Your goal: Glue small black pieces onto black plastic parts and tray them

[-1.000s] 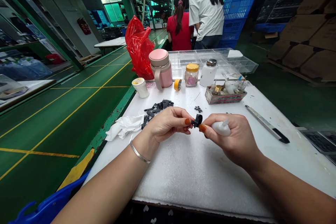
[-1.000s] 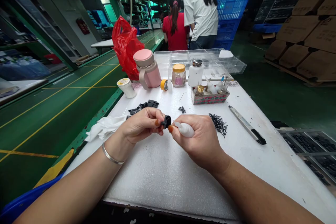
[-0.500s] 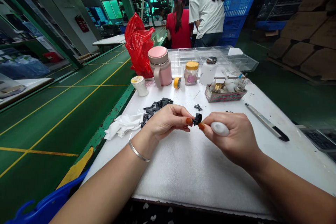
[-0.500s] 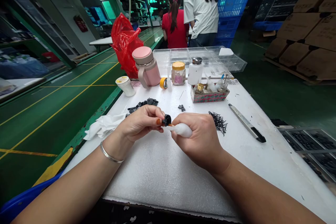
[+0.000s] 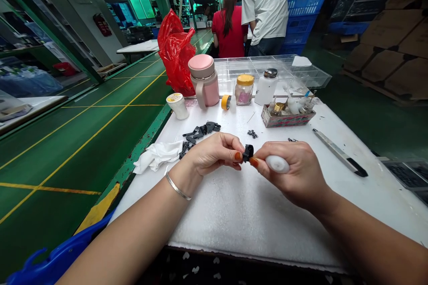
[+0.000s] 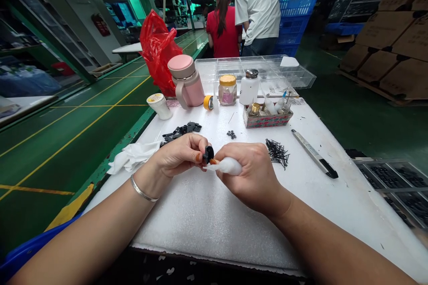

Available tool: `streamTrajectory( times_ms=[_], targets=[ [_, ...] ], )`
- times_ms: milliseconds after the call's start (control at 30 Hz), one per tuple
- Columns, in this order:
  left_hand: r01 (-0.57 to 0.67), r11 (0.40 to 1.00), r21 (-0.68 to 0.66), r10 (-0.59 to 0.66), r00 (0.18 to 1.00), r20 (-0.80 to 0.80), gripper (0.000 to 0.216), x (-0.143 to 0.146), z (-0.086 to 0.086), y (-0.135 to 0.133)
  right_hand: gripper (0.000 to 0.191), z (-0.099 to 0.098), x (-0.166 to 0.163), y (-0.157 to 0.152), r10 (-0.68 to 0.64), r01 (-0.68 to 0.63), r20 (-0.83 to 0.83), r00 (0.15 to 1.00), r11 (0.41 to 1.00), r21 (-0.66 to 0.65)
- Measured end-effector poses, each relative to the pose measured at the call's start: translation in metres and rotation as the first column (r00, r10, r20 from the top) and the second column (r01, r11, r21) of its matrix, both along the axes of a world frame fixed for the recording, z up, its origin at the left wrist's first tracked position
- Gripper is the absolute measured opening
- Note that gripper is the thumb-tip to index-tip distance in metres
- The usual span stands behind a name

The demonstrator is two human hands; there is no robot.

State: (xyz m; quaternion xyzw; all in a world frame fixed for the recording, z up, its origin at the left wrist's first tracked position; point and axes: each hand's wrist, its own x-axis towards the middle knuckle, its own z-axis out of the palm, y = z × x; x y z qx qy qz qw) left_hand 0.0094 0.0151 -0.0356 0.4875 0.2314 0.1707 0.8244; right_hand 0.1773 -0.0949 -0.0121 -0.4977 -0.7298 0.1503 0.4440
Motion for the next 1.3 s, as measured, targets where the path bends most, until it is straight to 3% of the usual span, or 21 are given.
streamTrajectory(
  times_ms=[233, 600, 1000, 1300],
  targets=[
    [0.054, 0.998, -0.014, -0.053, 0.996, 0.066, 0.034, 0.0, 0.0, 0.0, 0.014, -0.001, 0.001, 0.002, 0.022, -0.023, -0.075, 0.997, 1.0, -0.008],
    [0.062, 0.997, 0.045, -0.063, 0.998, 0.025, 0.032, -0.006, 0.005, 0.004, 0.018, -0.004, 0.003, 0.003, 0.011, -0.011, 0.008, 1.0, 0.999, 0.036],
    [0.093, 0.996, 0.009, -0.094, 0.995, 0.031, 0.029, -0.006, 0.002, 0.005, 0.022, -0.006, 0.001, 0.002, 0.044, -0.043, -0.007, 0.999, 0.997, 0.063],
    [-0.145, 0.973, 0.178, 0.132, 0.988, 0.078, 0.035, 0.003, 0.007, -0.008, 0.01, -0.01, 0.004, 0.005, -0.154, 0.155, -0.017, 0.988, 0.983, 0.093]
  ],
)
